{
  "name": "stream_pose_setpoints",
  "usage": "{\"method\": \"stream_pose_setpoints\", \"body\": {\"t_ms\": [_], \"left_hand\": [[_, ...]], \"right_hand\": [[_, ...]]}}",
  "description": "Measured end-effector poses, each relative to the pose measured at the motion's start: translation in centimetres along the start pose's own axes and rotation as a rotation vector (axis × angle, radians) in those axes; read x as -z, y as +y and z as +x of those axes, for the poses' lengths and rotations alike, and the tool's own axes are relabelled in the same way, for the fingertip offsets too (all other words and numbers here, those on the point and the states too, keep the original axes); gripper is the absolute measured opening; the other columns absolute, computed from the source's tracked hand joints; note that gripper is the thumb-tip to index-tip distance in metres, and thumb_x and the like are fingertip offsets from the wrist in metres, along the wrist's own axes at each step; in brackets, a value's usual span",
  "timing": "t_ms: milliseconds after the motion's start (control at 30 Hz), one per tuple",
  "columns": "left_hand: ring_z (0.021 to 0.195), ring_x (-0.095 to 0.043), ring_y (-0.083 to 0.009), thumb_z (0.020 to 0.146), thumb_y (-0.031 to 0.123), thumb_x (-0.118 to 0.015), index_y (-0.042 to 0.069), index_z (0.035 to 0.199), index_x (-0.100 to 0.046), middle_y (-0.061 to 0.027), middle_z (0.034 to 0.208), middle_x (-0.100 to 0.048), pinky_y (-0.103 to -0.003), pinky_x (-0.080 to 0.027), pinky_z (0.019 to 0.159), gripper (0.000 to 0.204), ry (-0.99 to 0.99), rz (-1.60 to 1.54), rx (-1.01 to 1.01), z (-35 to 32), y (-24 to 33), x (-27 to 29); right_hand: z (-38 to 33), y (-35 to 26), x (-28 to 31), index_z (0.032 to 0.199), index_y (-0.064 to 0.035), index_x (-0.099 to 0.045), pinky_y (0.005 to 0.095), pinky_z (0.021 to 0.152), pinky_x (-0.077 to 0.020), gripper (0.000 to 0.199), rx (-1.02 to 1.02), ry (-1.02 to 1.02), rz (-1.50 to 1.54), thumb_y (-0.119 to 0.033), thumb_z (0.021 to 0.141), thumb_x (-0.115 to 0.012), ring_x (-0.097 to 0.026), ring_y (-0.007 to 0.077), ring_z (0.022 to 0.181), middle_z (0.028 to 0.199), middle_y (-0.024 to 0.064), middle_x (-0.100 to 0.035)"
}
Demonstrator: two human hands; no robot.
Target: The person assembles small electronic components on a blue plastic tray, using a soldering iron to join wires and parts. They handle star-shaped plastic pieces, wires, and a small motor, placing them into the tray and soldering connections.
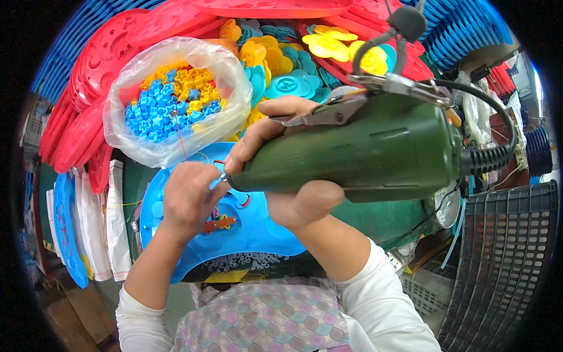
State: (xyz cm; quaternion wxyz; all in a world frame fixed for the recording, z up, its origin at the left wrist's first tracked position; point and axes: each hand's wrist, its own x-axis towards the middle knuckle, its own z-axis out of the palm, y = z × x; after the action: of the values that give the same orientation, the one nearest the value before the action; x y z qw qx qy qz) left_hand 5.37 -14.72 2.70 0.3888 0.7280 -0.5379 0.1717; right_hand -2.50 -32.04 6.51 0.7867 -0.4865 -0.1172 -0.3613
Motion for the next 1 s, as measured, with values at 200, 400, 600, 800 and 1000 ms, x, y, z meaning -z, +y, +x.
{"method": "stream_pose_setpoints", "body": {"t_ms": [200, 400, 600, 800, 1000], "left_hand": [[0.093, -0.061, -0.0332, 0.075, 0.003, -0.081, 0.003, 0.094, -0.068, -0.0125, 0.096, -0.061, -0.043, -0.051, 0.08, 0.023, -0.105, 0.025, 0.288, -0.3, -1.9, -0.4], [0.093, -0.058, -0.0316, 0.071, 0.004, -0.084, 0.004, 0.089, -0.069, -0.011, 0.094, -0.059, -0.043, -0.05, 0.081, 0.023, -0.148, -0.014, 0.389, -0.9, -1.8, -1.2], [0.092, -0.058, -0.0314, 0.07, 0.005, -0.085, 0.004, 0.087, -0.069, -0.0103, 0.093, -0.059, -0.042, -0.05, 0.079, 0.023, -0.121, -0.034, 0.391, -1.2, -2.1, -1.4], [0.091, -0.058, -0.031, 0.071, 0.005, -0.085, 0.005, 0.087, -0.07, -0.0101, 0.093, -0.059, -0.042, -0.05, 0.079, 0.023, -0.114, -0.052, 0.398, -1.3, -2.1, -1.5], [0.09, -0.059, -0.0301, 0.069, 0.004, -0.086, 0.004, 0.089, -0.071, -0.0097, 0.092, -0.061, -0.041, -0.05, 0.078, 0.025, -0.107, -0.043, 0.393, -1.3, -2.3, -1.5]], "right_hand": [[0.5, 1.2, 0.2, 0.132, 0.0022, -0.047, 0.0426, 0.068, -0.0609, 0.112, -0.076, 0.015, -0.297, -0.096, 0.08, -0.04, -0.067, 0.0264, 0.069, 0.086, 0.0142, -0.064], [0.3, 2.6, 0.6, 0.133, 0.001, -0.046, 0.0422, 0.067, -0.0609, 0.108, -0.068, -0.037, -0.222, -0.095, 0.082, -0.041, -0.067, 0.0265, 0.07, 0.087, 0.0144, -0.064], [0.3, 3.3, 0.5, 0.133, 0.0002, -0.047, 0.0427, 0.068, -0.0608, 0.107, -0.072, -0.04, -0.282, -0.094, 0.083, -0.042, -0.067, 0.0265, 0.07, 0.087, 0.014, -0.064], [0.3, 3.4, 0.7, 0.134, -0.0002, -0.047, 0.0429, 0.068, -0.0604, 0.108, -0.068, -0.027, -0.26, -0.095, 0.082, -0.042, -0.067, 0.0261, 0.07, 0.087, 0.0132, -0.063], [0.3, 3.2, 0.7, 0.134, -0.0006, -0.048, 0.0429, 0.068, -0.0603, 0.109, -0.066, -0.029, -0.241, -0.095, 0.081, -0.042, -0.067, 0.0258, 0.07, 0.086, 0.0126, -0.063]]}}
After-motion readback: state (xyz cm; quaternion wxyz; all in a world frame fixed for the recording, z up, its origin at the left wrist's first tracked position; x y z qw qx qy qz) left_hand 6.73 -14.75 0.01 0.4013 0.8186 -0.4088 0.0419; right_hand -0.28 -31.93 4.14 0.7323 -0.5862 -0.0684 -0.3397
